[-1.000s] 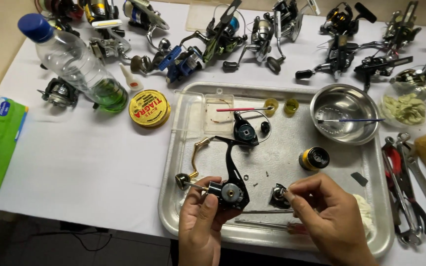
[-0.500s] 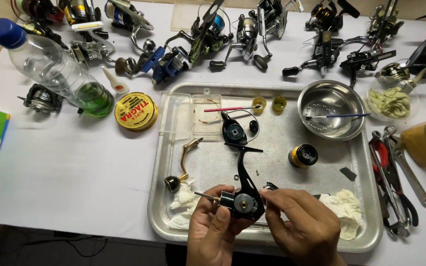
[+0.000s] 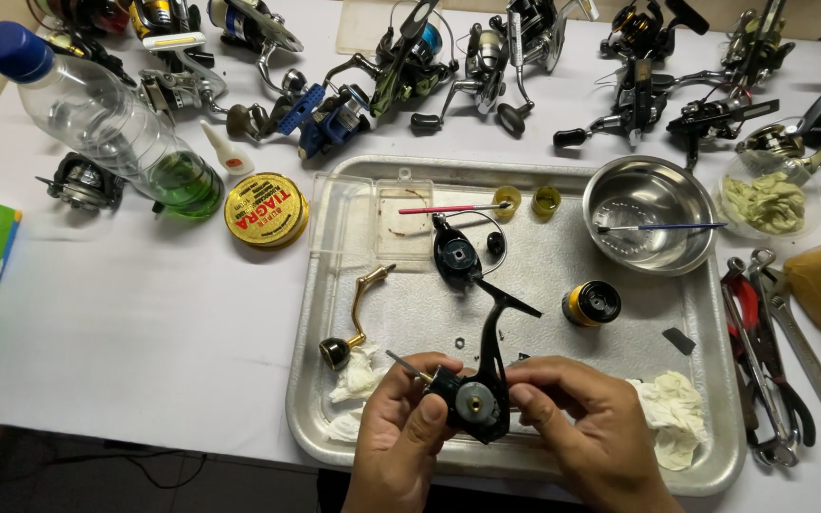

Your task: Adding internal parts to a black fishing reel, including gears and shafts, followed by securing the assembly with a screwdriver.

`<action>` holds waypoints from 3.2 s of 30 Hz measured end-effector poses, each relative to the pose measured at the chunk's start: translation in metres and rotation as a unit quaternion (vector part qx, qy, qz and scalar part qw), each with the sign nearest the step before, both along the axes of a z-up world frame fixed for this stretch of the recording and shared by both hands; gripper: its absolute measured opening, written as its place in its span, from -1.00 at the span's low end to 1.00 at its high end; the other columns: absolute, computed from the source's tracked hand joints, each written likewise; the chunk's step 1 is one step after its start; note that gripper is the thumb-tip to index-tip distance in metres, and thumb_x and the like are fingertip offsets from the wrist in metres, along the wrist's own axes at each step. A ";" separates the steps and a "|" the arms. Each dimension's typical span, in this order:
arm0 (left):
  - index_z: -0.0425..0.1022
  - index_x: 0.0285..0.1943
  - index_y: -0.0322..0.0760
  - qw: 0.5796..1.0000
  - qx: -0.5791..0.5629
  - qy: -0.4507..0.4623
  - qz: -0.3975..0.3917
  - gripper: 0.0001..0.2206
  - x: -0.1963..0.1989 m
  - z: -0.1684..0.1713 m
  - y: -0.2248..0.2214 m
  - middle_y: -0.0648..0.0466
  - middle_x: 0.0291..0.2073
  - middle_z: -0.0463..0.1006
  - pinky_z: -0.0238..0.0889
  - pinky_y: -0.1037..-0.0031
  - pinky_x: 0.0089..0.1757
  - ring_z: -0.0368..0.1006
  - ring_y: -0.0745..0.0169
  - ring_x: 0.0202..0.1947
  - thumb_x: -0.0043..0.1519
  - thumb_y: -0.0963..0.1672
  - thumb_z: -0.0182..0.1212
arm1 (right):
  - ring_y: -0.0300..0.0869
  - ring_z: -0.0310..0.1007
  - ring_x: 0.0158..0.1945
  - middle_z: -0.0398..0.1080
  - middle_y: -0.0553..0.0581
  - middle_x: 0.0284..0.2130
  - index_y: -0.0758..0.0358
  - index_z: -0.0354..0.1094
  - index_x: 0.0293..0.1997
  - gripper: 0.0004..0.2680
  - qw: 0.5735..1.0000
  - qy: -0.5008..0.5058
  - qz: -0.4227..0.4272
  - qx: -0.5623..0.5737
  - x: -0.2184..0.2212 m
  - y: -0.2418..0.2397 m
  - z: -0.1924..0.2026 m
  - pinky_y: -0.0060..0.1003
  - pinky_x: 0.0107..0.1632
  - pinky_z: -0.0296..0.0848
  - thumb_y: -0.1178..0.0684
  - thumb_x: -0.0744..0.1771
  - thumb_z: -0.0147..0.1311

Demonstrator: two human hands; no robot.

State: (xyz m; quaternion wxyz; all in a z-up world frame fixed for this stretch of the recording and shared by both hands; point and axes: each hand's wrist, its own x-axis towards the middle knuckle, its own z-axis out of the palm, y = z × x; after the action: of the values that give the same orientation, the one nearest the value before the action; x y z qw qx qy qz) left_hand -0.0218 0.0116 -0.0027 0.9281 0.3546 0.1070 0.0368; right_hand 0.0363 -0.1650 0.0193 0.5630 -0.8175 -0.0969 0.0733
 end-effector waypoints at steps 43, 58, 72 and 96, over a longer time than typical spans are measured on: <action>0.46 0.16 -0.47 0.990 -0.029 0.064 0.124 -0.56 0.003 -0.019 -0.011 -0.32 -0.20 0.68 0.59 0.10 -0.15 0.66 -0.21 -0.20 0.12 -0.14 0.36 | 0.03 0.40 -0.37 0.42 0.45 -0.37 0.61 0.46 0.07 -0.77 0.877 0.304 -0.127 0.351 0.000 -0.003 -0.026 -0.26 -0.28 0.42 0.29 0.32 0.09; 0.47 0.12 -0.48 0.993 0.017 -0.033 0.109 -0.58 0.002 -0.018 -0.022 -0.26 -0.07 0.62 0.56 0.06 -0.07 0.59 -0.14 -0.09 0.18 -0.10 0.41 | -0.06 0.34 -0.54 0.41 0.36 -0.61 0.49 0.53 -0.17 -0.89 0.919 0.272 -0.131 0.255 -0.003 -0.004 -0.018 -0.33 -0.52 0.13 0.28 0.27 0.22; 0.49 0.09 -0.43 0.988 0.083 -0.053 0.122 -0.59 -0.002 -0.012 -0.030 -0.36 0.15 0.58 0.49 0.21 0.04 0.60 -0.18 0.06 0.17 -0.08 0.47 | -0.04 0.36 -0.56 0.42 0.36 -0.63 0.57 0.57 -0.23 -0.90 0.929 0.239 -0.143 0.244 -0.001 0.005 -0.014 -0.29 -0.41 0.33 0.34 0.24 0.26; 0.46 0.09 -0.49 0.994 -0.027 0.025 0.103 -0.54 -0.006 -0.021 -0.022 -0.31 -0.08 0.64 0.61 0.00 -0.10 0.66 -0.29 -0.16 0.10 -0.10 0.47 | -0.11 0.53 -0.52 0.53 0.25 -0.57 0.42 0.56 -0.24 -0.91 0.969 0.129 -0.110 0.181 -0.013 0.013 -0.009 -0.32 -0.35 0.50 0.23 0.25 0.28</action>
State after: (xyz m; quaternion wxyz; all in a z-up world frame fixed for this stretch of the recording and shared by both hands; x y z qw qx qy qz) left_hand -0.0283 -0.0108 -0.0234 0.9257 0.3170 0.1676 0.1204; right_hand 0.0235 -0.1517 0.0106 0.7140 -0.6912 0.0550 0.0967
